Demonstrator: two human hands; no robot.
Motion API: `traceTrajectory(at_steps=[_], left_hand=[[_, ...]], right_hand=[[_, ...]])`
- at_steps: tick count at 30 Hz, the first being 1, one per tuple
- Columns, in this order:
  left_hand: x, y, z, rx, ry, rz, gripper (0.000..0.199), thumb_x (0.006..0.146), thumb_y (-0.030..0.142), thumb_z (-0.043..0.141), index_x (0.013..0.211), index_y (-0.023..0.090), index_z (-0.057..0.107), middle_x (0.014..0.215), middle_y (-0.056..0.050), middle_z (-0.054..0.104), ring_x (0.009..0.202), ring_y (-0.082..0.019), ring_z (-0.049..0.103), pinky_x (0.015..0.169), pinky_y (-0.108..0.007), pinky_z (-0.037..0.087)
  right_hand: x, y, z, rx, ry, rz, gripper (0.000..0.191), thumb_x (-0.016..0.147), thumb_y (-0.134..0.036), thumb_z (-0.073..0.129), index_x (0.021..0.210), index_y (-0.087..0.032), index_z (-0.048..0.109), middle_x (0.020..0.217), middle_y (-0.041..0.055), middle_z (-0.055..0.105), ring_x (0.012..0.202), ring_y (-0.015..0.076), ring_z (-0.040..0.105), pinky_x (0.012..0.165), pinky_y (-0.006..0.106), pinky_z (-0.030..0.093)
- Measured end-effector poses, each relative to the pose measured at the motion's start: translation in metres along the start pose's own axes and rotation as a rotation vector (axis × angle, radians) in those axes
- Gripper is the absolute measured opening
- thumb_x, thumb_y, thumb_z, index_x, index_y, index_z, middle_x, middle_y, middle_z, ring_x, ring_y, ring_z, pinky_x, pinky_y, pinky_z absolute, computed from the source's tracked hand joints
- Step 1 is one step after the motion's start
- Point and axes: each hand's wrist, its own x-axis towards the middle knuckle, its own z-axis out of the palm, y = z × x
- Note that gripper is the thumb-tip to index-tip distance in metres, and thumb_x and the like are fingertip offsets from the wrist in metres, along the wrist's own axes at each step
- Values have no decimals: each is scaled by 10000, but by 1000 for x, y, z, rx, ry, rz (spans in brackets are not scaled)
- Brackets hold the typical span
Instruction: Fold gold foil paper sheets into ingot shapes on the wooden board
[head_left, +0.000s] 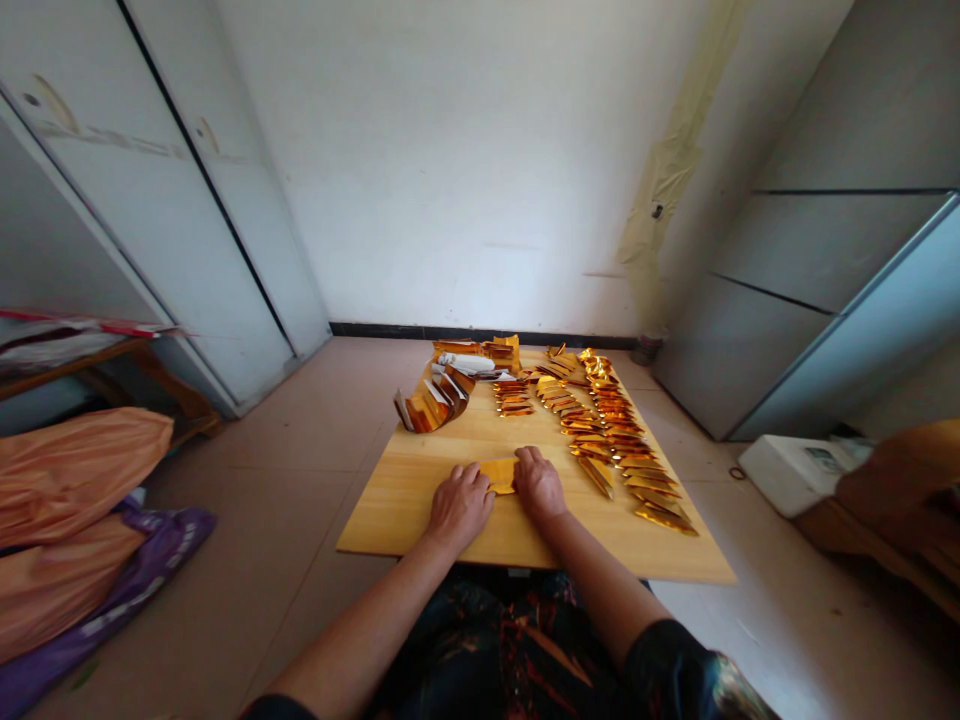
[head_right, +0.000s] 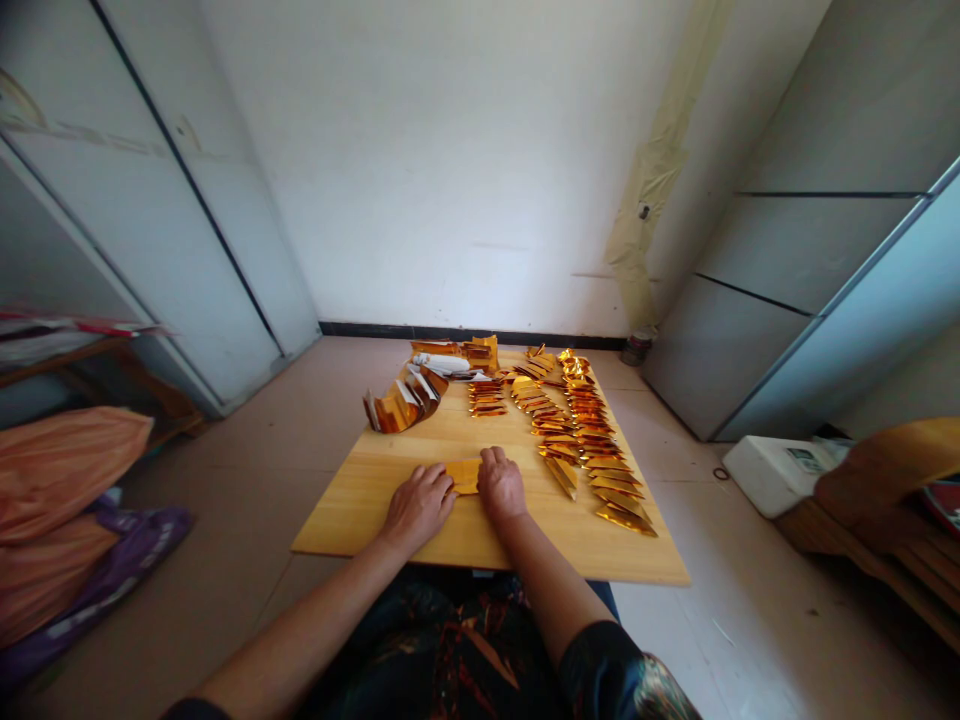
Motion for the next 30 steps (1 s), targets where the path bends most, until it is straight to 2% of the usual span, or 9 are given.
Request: traceTrajectory(at_steps=[4,9,16,24,30], left_hand=[[-1,-1,3,32,25,20,231,901,295,418,934,197,624,1127,-92,566,1022,-231,486,834,-355,447],[0,-1,3,75,28,27,232,900,288,411,933,188,618,1109,-101,568,1010,-238,491,824,-364,446],[1,0,4,74,20,14,233,901,286,409,937,187,617,1102,-101,572,1003,-230,487,823,-353,442],[1,0,4,35,1,-16,224,892,294,427,953,198,620,1094,-98,576,1019,-229,475,844,-350,439],[2,4,1,61,2,-17,252,895,291,415,1009,209,624,1086,-104,590,1001,-239,487,822,-364,410]], right_hand=[[-6,5,-2,167,82,10,240,836,-105,403,1019,-163,546,994,64,592,793,141,569,724,227,403],[-9,11,-1,253,128,-17,205,791,-108,421,935,-173,552,935,45,586,750,131,561,705,219,408],[-7,11,3,199,121,-18,151,812,-111,419,802,-175,556,843,32,576,719,121,540,682,204,389],[-5,9,3,108,54,7,166,855,-114,429,790,-167,572,822,28,576,689,113,526,659,204,373],[-1,9,3,31,-1,-38,152,867,-140,469,763,-163,578,824,47,580,711,123,522,661,212,378]])
